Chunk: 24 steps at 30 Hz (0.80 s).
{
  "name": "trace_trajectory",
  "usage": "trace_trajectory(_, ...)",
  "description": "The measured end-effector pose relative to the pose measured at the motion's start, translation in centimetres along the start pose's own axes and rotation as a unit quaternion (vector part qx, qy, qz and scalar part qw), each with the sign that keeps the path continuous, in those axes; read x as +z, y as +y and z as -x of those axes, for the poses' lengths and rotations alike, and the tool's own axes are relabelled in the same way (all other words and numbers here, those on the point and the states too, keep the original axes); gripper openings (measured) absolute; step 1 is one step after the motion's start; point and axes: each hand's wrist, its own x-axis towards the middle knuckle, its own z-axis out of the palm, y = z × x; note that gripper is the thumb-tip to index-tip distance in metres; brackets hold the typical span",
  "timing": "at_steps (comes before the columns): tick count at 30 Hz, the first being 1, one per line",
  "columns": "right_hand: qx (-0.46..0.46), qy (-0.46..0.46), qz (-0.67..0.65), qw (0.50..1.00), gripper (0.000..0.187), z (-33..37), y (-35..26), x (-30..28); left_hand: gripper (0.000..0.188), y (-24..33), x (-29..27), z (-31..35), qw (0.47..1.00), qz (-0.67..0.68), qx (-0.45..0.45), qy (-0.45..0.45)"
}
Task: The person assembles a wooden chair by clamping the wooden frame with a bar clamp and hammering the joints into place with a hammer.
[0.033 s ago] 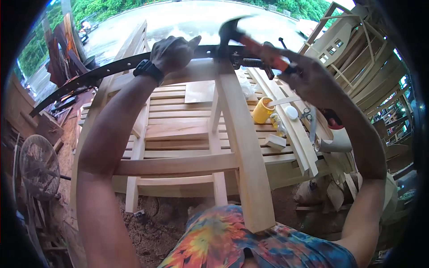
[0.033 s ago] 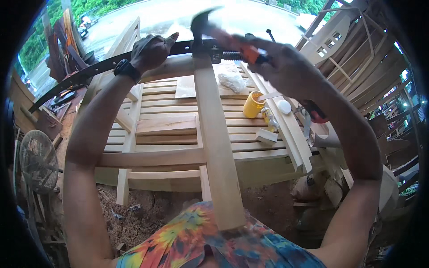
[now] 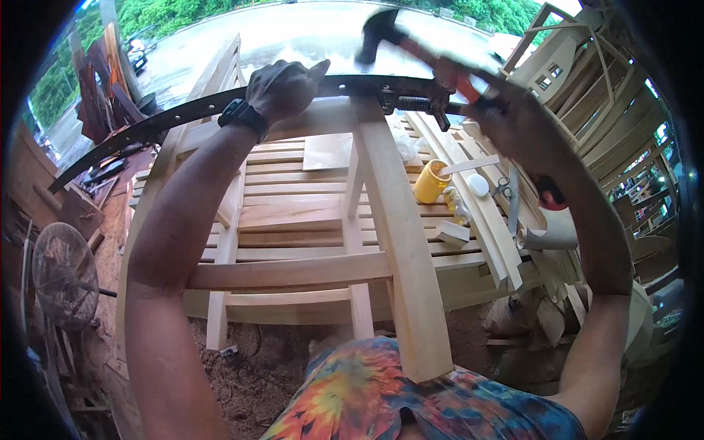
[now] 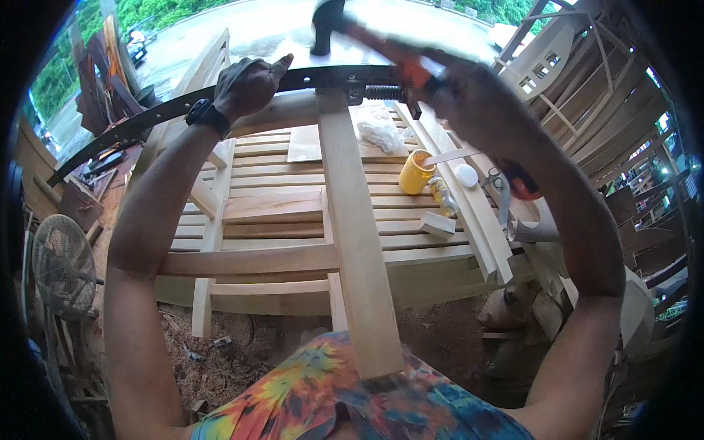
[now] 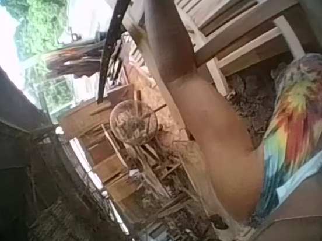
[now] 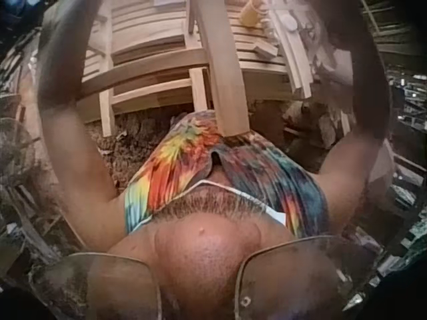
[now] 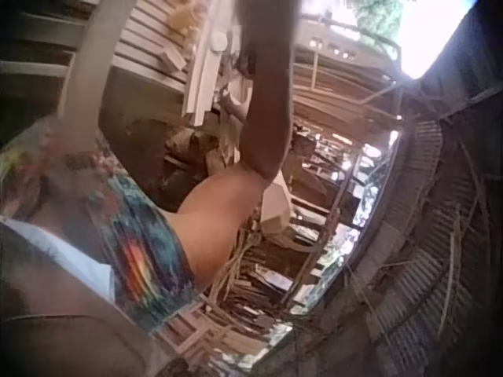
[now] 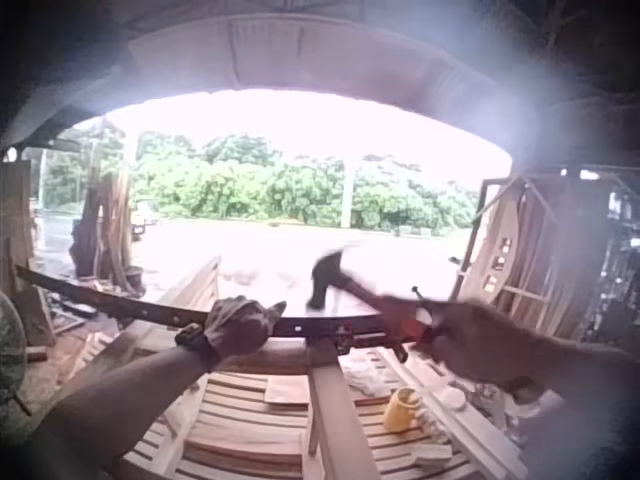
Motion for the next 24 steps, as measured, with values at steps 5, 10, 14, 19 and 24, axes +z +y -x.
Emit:
trace_trajectory(5, -0.069, 0.138, 0.061, 0.986, 0.037, 0.5, 3.6, 1.9, 0.064, 1.1, -0.7, -0.3, 1.000, 0.011, 0.013, -0.020)
trace_trajectory(10, -0.055, -0.034, 0.091, 0.994, 0.045, 0.3, -0.2, 0.4, 0.050, 0.2, -0.3, -0.1, 0.999, -0.009, -0.004, -0.044)
trace_trajectory(14, 0.026, 0.149, 0.023, 0.988, 0.042, 0.3, -2.8, 1.4, 0.038, -1.6, 1.2, -0.3, 0.994, -0.095, 0.043, -0.029)
trace_trajectory(19, -0.093, -0.015, 0.131, 0.987, 0.053, 1.2, -0.3, 0.7, 0.039, -0.4, 0.2, -0.1, 0.990, -0.107, 0.091, -0.026)
trace_trajectory(24, 0.032, 0.129, -0.029, 0.991, 0.045, 1.8, -2.6, 0.0, 0.038, -1.3, 0.7, -0.4, 0.992, -0.102, 0.047, -0.050)
